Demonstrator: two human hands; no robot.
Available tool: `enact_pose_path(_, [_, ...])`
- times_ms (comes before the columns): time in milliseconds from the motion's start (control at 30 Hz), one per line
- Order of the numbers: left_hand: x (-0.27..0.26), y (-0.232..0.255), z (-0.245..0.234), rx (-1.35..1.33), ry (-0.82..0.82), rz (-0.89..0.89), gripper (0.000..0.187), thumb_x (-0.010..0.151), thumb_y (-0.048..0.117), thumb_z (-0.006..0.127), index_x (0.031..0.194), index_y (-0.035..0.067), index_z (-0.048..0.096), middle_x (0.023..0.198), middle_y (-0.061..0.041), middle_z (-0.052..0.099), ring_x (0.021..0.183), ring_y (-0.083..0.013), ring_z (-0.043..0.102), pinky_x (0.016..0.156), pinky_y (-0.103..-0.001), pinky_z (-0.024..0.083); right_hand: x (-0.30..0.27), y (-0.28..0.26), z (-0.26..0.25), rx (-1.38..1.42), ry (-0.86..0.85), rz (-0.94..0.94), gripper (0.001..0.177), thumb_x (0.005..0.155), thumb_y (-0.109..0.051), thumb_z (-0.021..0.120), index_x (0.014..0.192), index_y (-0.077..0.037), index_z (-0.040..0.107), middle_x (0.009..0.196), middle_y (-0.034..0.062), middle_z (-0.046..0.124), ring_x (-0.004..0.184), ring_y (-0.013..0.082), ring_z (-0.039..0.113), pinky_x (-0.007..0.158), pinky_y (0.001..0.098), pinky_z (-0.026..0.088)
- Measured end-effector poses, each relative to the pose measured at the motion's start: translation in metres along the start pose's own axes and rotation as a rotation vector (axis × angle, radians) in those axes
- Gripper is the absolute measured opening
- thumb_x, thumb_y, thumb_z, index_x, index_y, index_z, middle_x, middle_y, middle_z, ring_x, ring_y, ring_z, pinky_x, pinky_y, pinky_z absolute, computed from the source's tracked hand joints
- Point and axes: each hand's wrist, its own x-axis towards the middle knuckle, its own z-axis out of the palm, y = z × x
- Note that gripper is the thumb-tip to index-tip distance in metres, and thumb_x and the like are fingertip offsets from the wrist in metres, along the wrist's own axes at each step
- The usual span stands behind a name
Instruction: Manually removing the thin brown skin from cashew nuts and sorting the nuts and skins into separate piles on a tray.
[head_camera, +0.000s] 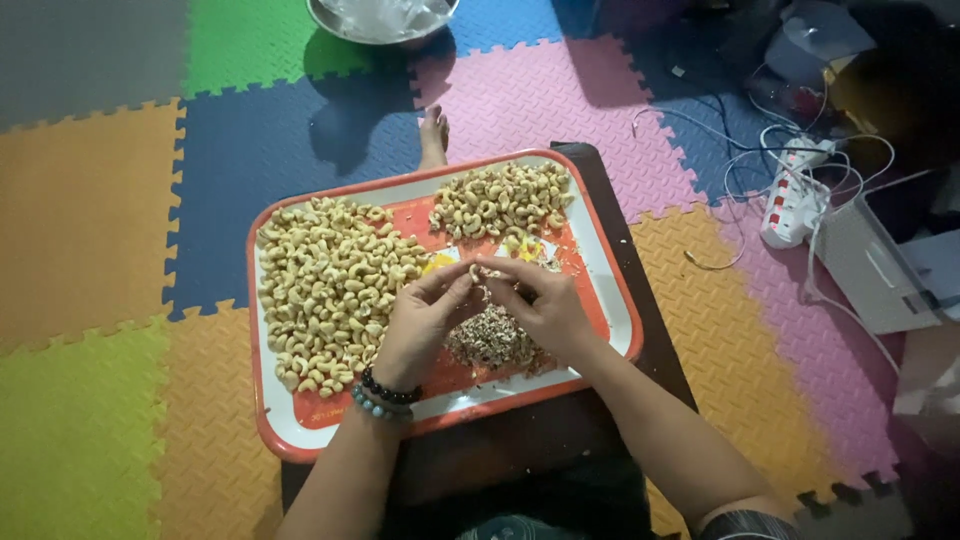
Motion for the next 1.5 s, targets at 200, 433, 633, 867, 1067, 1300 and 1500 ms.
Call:
enact_pose_path(200, [0.001,-0.001,0.0,0.076,-0.065,0.106,0.035,0.093,0.009,0.074,0.126,-0.001,0.07,0.104,-0.016,0.076,0.088,-0.0177,0.071,0.084,-0.044,0.065,0.0,-0.002,-0.002,0.007,0.002,0.047,0.029,0.096,-0.009,0.071,0.125,-0.012,0.073,0.071,0.01,0.077,0.041,0.0089,0.05,0.04,0.0244,0.038])
enact_pose_path(433, [0.002,-0.003,-0.002,0.14,-0.063,0.189,0.035,0.093,0.006,0.073,0.126,-0.004,0.069,0.104,-0.018,0.076,0.091,-0.019,0.07,0.084,-0.046,0.065,-0.002,0.007,0.0,0.052,-0.036,0.124,0.029,0.095,-0.011,0.072,0.124,-0.014,0.074,0.073,0.0111,0.077,0.045,0.0112,0.052,0.044,0.0263,0.04])
enact_pose_path(633, [0.007,-0.01,-0.008,0.181,-0.086,0.25,0.03,0.093,0.003,0.072,0.122,-0.007,0.071,0.099,-0.019,0.076,0.087,-0.018,0.069,0.081,-0.04,0.065,-0.002,0.007,0.004,-0.055,0.024,0.019,0.028,0.093,-0.011,0.075,0.121,-0.013,0.075,0.078,0.011,0.08,0.042,0.0126,0.059,0.041,0.0246,0.044])
enact_pose_path(867, [0.004,-0.01,-0.006,0.162,-0.061,0.241,0.028,0.092,0.002,0.074,0.118,-0.007,0.072,0.096,-0.018,0.076,0.086,-0.0177,0.068,0.08,-0.04,0.065,0.003,-0.004,0.003,-0.316,0.044,-0.158,0.023,0.093,-0.009,0.074,0.115,-0.012,0.075,0.085,0.009,0.079,0.061,0.0223,0.072,0.049,0.0289,0.055])
enact_pose_path(1067, [0.004,-0.015,-0.001,0.145,-0.012,0.18,0.027,0.091,0.006,0.077,0.115,-0.007,0.073,0.096,-0.019,0.078,0.085,-0.0191,0.072,0.079,-0.041,0.065,0.005,-0.006,0.001,-0.719,0.012,-0.361,0.03,0.094,-0.007,0.07,0.12,-0.02,0.076,0.078,-0.0006,0.074,0.053,0.0148,0.066,0.048,0.0241,0.053])
enact_pose_path(1300, [0.0,-0.003,0.004,0.089,-0.007,0.102,0.034,0.092,0.007,0.074,0.122,-0.007,0.07,0.103,-0.02,0.076,0.092,-0.0229,0.072,0.084,-0.045,0.065,-0.004,0.007,-0.005,-0.073,0.018,0.045,0.027,0.097,-0.013,0.069,0.123,-0.017,0.075,0.072,0.005,0.075,0.046,0.0089,0.052,0.043,0.0243,0.044])
enact_pose_path(1500, [0.004,-0.013,-0.002,0.073,-0.006,0.108,0.033,0.092,0.007,0.074,0.122,-0.006,0.07,0.103,-0.017,0.076,0.091,-0.0192,0.07,0.085,-0.043,0.064,-0.004,-0.002,-0.001,0.046,-0.031,0.157,0.035,0.095,-0.011,0.071,0.129,-0.017,0.072,0.071,0.0073,0.075,0.048,0.0071,0.049,0.045,0.0236,0.041])
